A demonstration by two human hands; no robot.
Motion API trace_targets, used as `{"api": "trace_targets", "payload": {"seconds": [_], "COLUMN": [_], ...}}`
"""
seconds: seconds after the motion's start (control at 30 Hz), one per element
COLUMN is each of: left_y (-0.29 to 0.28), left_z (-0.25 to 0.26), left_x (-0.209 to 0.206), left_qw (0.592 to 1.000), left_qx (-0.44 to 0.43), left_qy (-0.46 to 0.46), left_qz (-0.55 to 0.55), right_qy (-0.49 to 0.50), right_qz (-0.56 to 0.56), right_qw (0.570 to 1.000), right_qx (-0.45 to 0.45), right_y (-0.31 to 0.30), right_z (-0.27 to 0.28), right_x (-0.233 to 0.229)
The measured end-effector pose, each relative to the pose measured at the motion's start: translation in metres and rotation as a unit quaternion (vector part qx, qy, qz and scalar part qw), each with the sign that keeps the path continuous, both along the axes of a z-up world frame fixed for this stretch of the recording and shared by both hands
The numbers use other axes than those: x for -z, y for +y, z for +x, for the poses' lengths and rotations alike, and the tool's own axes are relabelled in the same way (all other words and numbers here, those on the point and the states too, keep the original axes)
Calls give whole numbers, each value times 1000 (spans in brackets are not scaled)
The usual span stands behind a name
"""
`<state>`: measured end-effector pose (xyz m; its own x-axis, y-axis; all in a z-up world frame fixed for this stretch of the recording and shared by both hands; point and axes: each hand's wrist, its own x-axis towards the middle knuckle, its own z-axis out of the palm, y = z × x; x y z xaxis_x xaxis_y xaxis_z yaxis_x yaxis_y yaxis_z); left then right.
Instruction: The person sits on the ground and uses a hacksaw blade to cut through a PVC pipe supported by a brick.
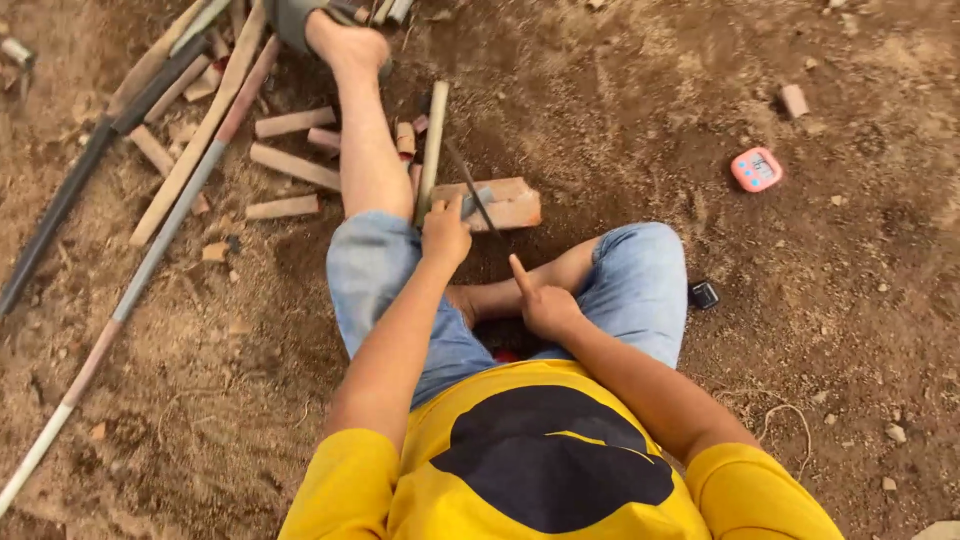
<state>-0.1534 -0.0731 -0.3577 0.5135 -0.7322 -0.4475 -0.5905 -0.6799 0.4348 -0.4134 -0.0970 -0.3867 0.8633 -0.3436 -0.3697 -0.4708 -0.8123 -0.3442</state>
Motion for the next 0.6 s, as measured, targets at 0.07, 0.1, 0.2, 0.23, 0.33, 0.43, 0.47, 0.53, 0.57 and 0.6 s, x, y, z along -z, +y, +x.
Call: {"api": "trace_targets", "payload": {"seconds": [0.07,0.1,0.2,0.23,0.33,0.43,0.47,0.53,0.57,0.6], "left_y": [-6,-9,-13,-14,-21,-20,-23,-24,-24,-24], "left_z": [-5,-7,-10,-10,-6,0,9,5,3,6], "left_x": [-7,-16,-26,-18,-2,45,64,47,39,52], "left_qw": [999,999,996,994,986,981,981,983,984,984], "left_qx": [8,15,46,57,85,101,101,94,92,88], "left_qy": [-21,-19,-47,-68,-111,-134,-145,-139,-131,-130], "left_qz": [39,38,57,67,87,94,83,81,80,80], "right_qy": [-61,-59,-108,-107,-68,-6,9,23,40,41], "right_qz": [-38,-40,-11,6,13,6,1,13,27,26], "right_qw": [997,997,994,994,998,1000,1000,999,999,999], "right_qx": [-22,-15,9,14,9,-11,-18,-18,-13,-18], "right_y": [5,5,5,5,-3,-14,-23,-27,-28,-19], "right_z": [-3,-5,-6,-6,9,28,42,46,46,38], "right_x": [7,6,4,4,3,1,0,-3,-4,-1]}}
